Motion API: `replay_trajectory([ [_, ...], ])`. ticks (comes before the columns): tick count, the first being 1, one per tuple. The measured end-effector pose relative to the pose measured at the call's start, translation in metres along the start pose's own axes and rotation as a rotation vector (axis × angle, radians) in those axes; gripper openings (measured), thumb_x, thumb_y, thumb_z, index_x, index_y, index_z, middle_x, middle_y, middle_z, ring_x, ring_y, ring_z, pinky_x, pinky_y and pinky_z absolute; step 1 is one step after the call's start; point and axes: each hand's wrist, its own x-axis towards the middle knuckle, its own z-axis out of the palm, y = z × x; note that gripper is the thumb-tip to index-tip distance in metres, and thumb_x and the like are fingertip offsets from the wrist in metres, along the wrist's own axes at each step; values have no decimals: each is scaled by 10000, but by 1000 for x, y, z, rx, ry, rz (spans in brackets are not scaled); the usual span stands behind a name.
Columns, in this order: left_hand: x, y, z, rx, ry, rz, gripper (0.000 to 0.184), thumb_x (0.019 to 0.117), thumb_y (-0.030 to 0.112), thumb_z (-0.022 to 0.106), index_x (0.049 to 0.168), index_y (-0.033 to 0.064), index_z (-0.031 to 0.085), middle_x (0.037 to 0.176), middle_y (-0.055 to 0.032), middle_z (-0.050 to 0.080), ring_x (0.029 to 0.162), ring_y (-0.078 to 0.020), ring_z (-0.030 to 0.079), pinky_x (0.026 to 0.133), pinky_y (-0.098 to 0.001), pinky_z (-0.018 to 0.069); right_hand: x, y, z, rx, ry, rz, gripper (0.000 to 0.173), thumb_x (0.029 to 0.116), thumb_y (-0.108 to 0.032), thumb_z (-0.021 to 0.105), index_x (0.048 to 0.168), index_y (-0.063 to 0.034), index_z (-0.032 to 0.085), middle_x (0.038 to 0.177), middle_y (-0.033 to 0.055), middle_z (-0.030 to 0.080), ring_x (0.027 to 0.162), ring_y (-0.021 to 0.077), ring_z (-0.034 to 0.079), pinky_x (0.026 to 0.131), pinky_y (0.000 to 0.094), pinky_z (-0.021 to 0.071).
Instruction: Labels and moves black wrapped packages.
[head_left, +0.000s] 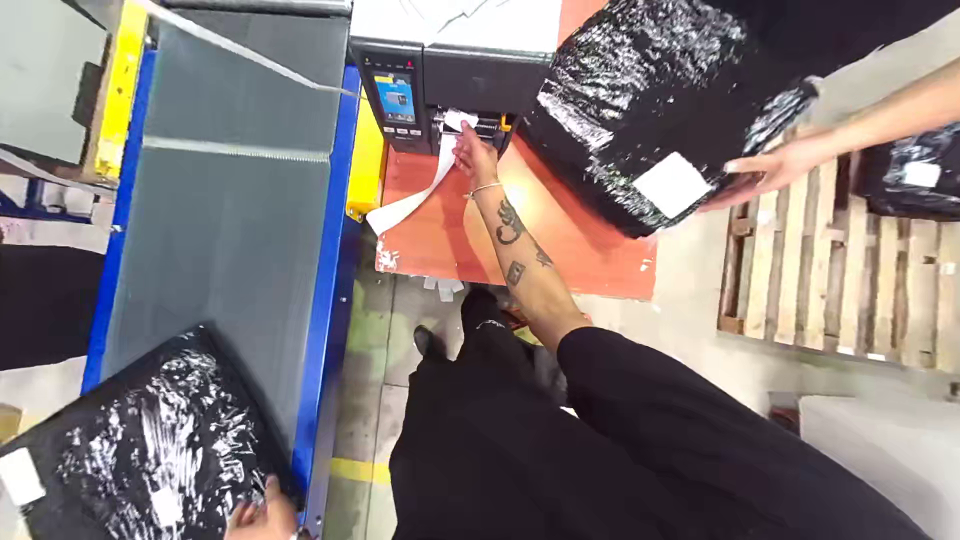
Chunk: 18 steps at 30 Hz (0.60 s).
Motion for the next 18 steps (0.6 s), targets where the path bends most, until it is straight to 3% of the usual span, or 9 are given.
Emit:
replay_trajectory([
  [2, -9, 43, 33, -95, -170, 41, 676, 971, 164, 695, 1485, -116, 357, 1384, -355, 495, 1147, -401, 587, 956, -512, 527, -9, -9, 7, 78, 52, 73, 389, 979, -407, 681, 1084, -33, 706, 832, 38, 699, 703, 107, 655, 644, 264, 554],
  [3, -16, 66, 51, -126, -262, 57, 672, 977, 152, 682, 1494, -108, 341, 1381, -357, 494, 1119, -408, 601, 923, -530, 540, -14, -16, 9, 108, 55, 122, 389, 982, -404, 675, 1101, -34, 700, 843, 44, 704, 712, 115, 665, 647, 269, 560],
  [5, -31, 101, 85, -120, -385, 94, 647, 971, 136, 694, 1481, -98, 372, 1349, -339, 535, 1076, -397, 633, 890, -530, 558, -22, -26, 6, 177, 30, 244, 401, 992, -397, 662, 1195, -51, 658, 985, 55, 716, 837, 125, 689, 723, 281, 574],
  [8, -60, 154, 134, -119, -542, 155, 629, 966, 90, 692, 1481, -88, 378, 1340, -318, 549, 1055, -361, 649, 879, -502, 566, -10, -29, 8, 273, 36, 298, 318, 989, -320, 676, 1199, -82, 653, 982, 22, 692, 840, 95, 665, 712, 253, 554],
  [10, -77, 179, 157, -116, -629, 189, 612, 972, 78, 679, 1478, -89, 378, 1326, -306, 560, 1041, -329, 653, 876, -473, 570, -9, -22, 9, 324, 33, 250, 221, 997, -235, 666, 1144, -70, 656, 881, 8, 655, 749, 79, 630, 657, 229, 538],
  [12, -95, 196, 177, -114, -713, 259, 550, 984, 77, 656, 1441, -110, 415, 1255, -289, 606, 966, -274, 674, 841, -422, 582, -25, -14, -8, 270, -70, 87, 125, 998, -118, 637, 1077, -21, 639, 790, 8, 640, 678, 66, 602, 639, 230, 534],
  [15, -131, 227, 218, -47, -924, 401, 438, 995, 93, 632, 1349, -135, 512, 1170, -281, 657, 929, -264, 691, 834, -415, 585, -52, -39, -95, -104, -161, -216, 93, 910, -71, 724, 910, 16, 692, 732, -1, 670, 624, 33, 604, 609, 231, 540],
  [17, -169, 257, 259, 14, -1133, 448, 435, 1002, 131, 628, 1335, -130, 527, 1170, -281, 665, 969, -298, 702, 868, -454, 590, -27, -76, -178, -429, -15, -450, 138, 887, -132, 759, 874, -10, 697, 750, -5, 660, 659, 35, 599, 646, 242, 533],
  [18, -192, 271, 283, 32, -1250, 465, 453, 1007, 165, 635, 1344, -116, 527, 1184, -271, 662, 982, -291, 703, 876, -448, 593, -10, -95, -224, -669, 115, -472, 216, 883, -201, 776, 888, -5, 686, 765, 39, 648, 680, 101, 601, 663, 301, 533],
])
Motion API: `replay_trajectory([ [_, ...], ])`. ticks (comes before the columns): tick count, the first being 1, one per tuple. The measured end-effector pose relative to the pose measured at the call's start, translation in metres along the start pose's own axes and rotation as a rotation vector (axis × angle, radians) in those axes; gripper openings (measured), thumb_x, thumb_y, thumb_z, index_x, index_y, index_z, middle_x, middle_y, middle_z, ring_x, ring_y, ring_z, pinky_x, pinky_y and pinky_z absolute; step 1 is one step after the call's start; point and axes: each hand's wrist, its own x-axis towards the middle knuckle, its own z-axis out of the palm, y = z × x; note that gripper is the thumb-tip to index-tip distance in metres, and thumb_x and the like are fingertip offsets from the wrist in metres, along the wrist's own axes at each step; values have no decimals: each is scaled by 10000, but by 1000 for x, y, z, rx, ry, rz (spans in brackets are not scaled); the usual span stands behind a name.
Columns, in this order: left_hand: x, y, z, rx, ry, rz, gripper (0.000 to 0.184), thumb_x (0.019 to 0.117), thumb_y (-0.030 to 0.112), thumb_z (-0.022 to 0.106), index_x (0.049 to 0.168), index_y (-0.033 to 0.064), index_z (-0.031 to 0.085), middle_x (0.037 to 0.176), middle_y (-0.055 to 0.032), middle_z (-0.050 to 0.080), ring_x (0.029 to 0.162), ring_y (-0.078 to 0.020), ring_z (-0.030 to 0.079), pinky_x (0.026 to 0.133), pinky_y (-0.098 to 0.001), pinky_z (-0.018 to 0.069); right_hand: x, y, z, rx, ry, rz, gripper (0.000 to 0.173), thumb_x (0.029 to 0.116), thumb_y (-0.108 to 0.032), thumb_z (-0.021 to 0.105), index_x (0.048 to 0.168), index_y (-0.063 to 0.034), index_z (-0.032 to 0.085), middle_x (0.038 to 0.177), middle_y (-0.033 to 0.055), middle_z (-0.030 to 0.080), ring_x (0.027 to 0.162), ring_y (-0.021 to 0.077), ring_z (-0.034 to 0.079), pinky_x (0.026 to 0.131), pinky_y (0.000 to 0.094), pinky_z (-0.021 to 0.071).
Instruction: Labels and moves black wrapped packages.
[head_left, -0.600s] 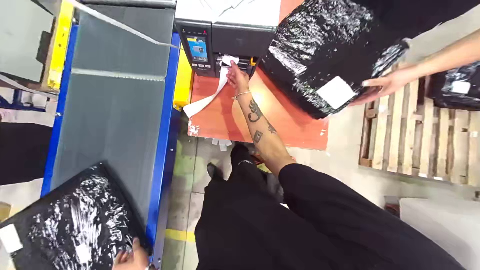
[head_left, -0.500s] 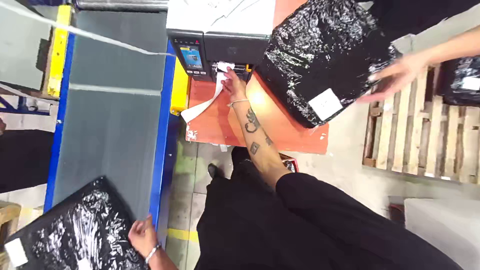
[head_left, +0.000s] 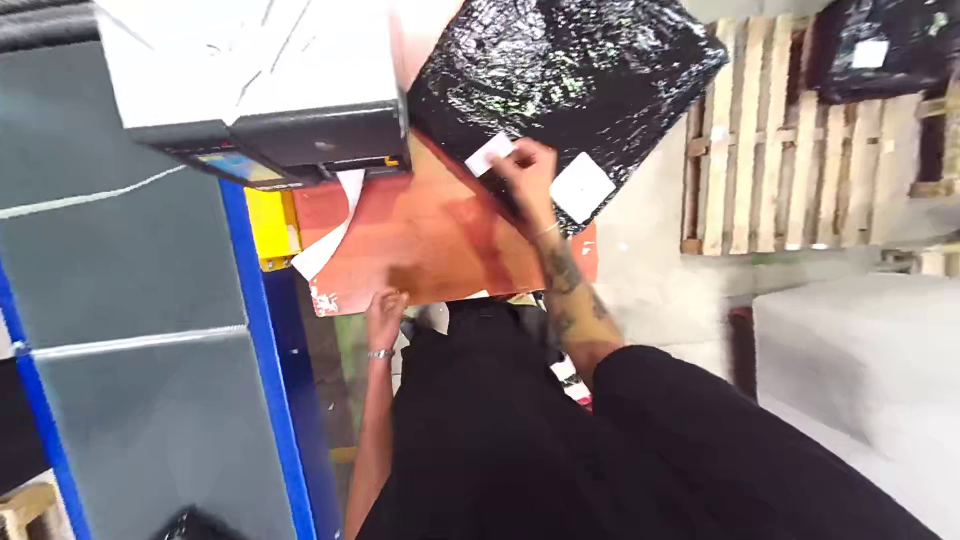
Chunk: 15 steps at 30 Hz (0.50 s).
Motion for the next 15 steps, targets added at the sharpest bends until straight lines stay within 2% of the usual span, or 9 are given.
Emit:
replay_trajectory([
  [2, 52, 38, 55, -20, -187, 69, 542, 1010, 237, 641, 1417, -84, 485, 1260, -254, 648, 1062, -273, 695, 937, -421, 583, 49, 40, -78, -527, 67, 245, 534, 871, -461, 776, 1064, 31, 702, 976, 245, 693, 909, 394, 669, 794, 598, 528],
  [3, 74, 62, 81, -29, -241, 88, 608, 1010, 260, 644, 1470, -73, 428, 1320, -259, 621, 1128, -279, 676, 982, -413, 565, 63, 60, -111, -653, 116, 388, 726, 833, -598, 759, 1160, 45, 679, 1114, 316, 672, 1061, 496, 641, 878, 704, 482],
  [4, 97, 88, 102, -54, -249, 100, 671, 1004, 264, 661, 1511, -64, 368, 1388, -270, 573, 1205, -300, 640, 1026, -418, 542, 68, 71, -140, -710, 193, 495, 885, 804, -678, 741, 1258, 73, 628, 1229, 357, 627, 1178, 543, 587, 957, 741, 440],
  [5, 123, 117, 121, -100, -208, 113, 732, 991, 280, 689, 1538, -47, 328, 1434, -274, 535, 1266, -319, 599, 1059, -430, 513, 72, 74, -164, -721, 292, 562, 985, 794, -709, 724, 1348, 88, 560, 1316, 373, 578, 1254, 555, 537, 1004, 736, 410],
  [7, 165, 152, 150, -250, -79, 70, 876, 941, 415, 733, 1559, -32, 302, 1499, -277, 476, 1356, -352, 521, 1116, -462, 463, 55, 90, -190, -529, 388, 716, 1050, 820, -737, 682, 1434, 91, 484, 1403, 343, 536, 1312, 491, 520, 1061, 665, 412],
  [9, 195, 182, 168, -361, 46, -65, 1004, 848, 555, 779, 1531, -37, 344, 1505, -273, 455, 1380, -369, 483, 1121, -516, 453, 41, 126, -179, -124, 374, 799, 932, 857, -702, 672, 1401, 42, 532, 1326, 250, 615, 1192, 354, 619, 988, 547, 515],
  [11, 207, 198, 176, -333, 77, -141, 1037, 777, 556, 841, 1483, -61, 398, 1452, -278, 500, 1335, -369, 520, 1091, -533, 470, 40, 163, -161, 181, 411, 727, 780, 862, -636, 722, 1324, -21, 595, 1163, 136, 710, 1032, 222, 707, 900, 437, 601],
  [13, 205, 191, 173, -336, 11, -168, 1005, 770, 522, 862, 1469, -47, 417, 1406, -252, 556, 1292, -338, 568, 1067, -511, 502, 33, 162, -154, 292, 514, 646, 671, 850, -499, 804, 1273, -11, 620, 1111, 119, 722, 990, 195, 714, 889, 411, 604],
  [15, 190, 177, 166, -359, -68, -151, 942, 800, 496, 846, 1458, -46, 444, 1378, -239, 588, 1271, -318, 591, 1063, -498, 511, 6, 139, -159, 292, 554, 623, 672, 828, -411, 840, 1298, 0, 594, 1146, 121, 706, 1021, 191, 700, 911, 407, 595],
])
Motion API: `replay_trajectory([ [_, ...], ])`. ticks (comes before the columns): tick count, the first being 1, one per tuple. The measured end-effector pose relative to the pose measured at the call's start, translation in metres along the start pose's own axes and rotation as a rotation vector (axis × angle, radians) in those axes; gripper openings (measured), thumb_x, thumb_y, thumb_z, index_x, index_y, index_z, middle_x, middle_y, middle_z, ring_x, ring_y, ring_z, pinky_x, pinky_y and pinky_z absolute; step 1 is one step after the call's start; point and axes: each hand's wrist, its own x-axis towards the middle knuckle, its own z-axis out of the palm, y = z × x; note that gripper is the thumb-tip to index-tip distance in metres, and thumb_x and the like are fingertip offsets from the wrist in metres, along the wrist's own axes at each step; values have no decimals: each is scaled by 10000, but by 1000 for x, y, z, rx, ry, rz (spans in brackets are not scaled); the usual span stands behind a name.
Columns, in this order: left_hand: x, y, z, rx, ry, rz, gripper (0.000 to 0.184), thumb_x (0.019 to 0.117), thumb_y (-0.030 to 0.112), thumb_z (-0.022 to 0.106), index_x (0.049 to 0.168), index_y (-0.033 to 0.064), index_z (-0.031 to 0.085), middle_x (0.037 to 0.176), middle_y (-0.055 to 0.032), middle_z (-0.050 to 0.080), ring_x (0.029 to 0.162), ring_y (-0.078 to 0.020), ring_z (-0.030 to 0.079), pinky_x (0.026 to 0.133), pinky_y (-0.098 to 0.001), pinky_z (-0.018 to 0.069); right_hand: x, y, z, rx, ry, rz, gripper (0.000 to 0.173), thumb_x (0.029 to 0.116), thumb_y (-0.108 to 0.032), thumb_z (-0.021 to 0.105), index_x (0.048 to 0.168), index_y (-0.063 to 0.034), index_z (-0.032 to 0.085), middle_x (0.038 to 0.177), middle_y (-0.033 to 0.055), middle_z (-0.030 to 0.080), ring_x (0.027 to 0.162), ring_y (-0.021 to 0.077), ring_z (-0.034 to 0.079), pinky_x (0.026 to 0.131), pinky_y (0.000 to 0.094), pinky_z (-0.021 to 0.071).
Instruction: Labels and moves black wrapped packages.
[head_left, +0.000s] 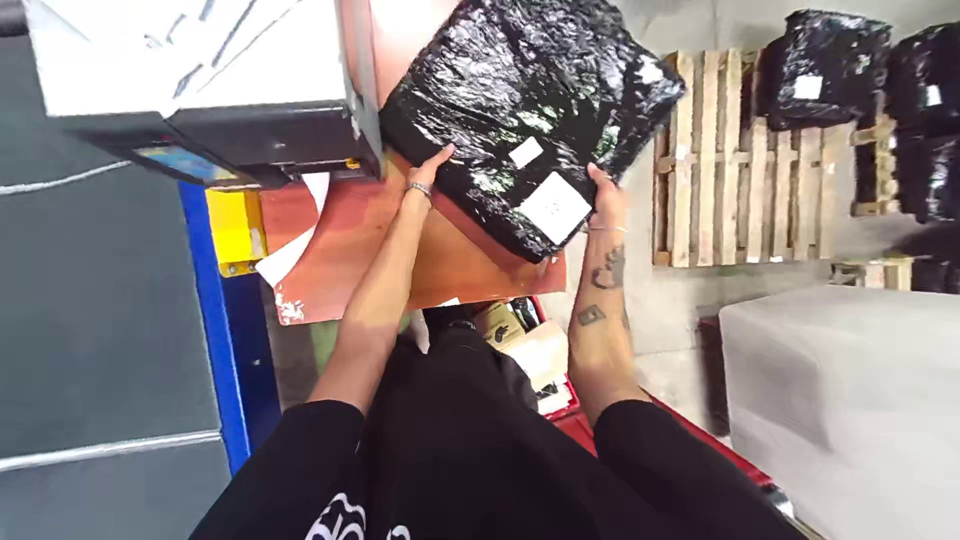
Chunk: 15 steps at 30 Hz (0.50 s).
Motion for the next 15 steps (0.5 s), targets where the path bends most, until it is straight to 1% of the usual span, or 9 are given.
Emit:
replay_trajectory([
  [1, -13, -13, -8, -14, -51, 2, 876, 827, 476, 827, 1445, -37, 477, 1365, -223, 609, 1263, -302, 603, 1063, -488, 516, -26, -4, -15, -4, -6, -5, 656, 838, -379, 838, 1313, -6, 581, 1141, 112, 705, 1010, 180, 698, 894, 396, 595],
  [3, -49, -38, -30, -44, -168, -5, 732, 897, 408, 773, 1437, -11, 509, 1359, -193, 624, 1258, -273, 610, 1060, -463, 518, -81, -10, -50, 19, -56, -27, 539, 893, -255, 795, 1312, -10, 561, 1067, 77, 713, 928, 138, 706, 823, 343, 608],
  [4, -73, -53, -43, -65, -202, -37, 681, 927, 357, 753, 1443, -10, 501, 1361, -196, 616, 1253, -273, 603, 1055, -456, 510, -113, -5, -72, 19, -103, -24, 501, 922, -209, 753, 1333, -18, 539, 1071, 53, 712, 923, 110, 704, 820, 317, 608],
  [6, -116, -88, -70, -138, -215, -89, 648, 939, 255, 741, 1465, -2, 466, 1335, -196, 633, 1206, -263, 638, 1020, -452, 545, -176, 25, -118, 28, -175, -17, 510, 934, -139, 694, 1386, -43, 479, 1120, 14, 696, 962, 74, 694, 849, 286, 606],
  [9, -181, -179, -124, -229, -209, -152, 733, 895, 58, 759, 1507, -15, 363, 1325, -214, 615, 1161, -262, 644, 993, -452, 551, -259, 107, -187, 23, -163, 3, 615, 904, -140, 686, 1438, -55, 393, 1138, -9, 678, 956, 37, 692, 828, 255, 614],
  [10, -198, -207, -146, -234, -221, -150, 734, 860, -13, 766, 1485, -32, 382, 1308, -213, 622, 1147, -254, 644, 990, -446, 549, -281, 134, -203, 25, -151, 1, 691, 876, -160, 695, 1465, -46, 351, 1154, -7, 656, 958, 25, 680, 828, 246, 608],
  [11, -214, -234, -167, -242, -235, -138, 705, 825, -72, 767, 1441, -56, 424, 1269, -207, 643, 1119, -239, 654, 980, -433, 556, -298, 153, -215, 24, -133, -9, 740, 841, -180, 714, 1464, -36, 342, 1145, -11, 658, 948, 12, 679, 819, 236, 607],
  [13, -247, -279, -212, -260, -263, -124, 654, 814, -120, 740, 1395, -72, 444, 1210, -175, 658, 1070, -189, 661, 956, -390, 564, -334, 169, -227, -2, -121, -32, 763, 769, -186, 722, 1421, -23, 361, 1096, -49, 664, 918, -33, 675, 804, 192, 596],
  [15, -275, -312, -254, -283, -249, -125, 587, 844, -117, 706, 1372, -61, 456, 1165, -134, 672, 1028, -147, 667, 934, -359, 570, -367, 161, -221, -17, -161, -46, 791, 710, -166, 747, 1398, -15, 388, 1087, -61, 668, 928, -48, 669, 819, 173, 587],
])
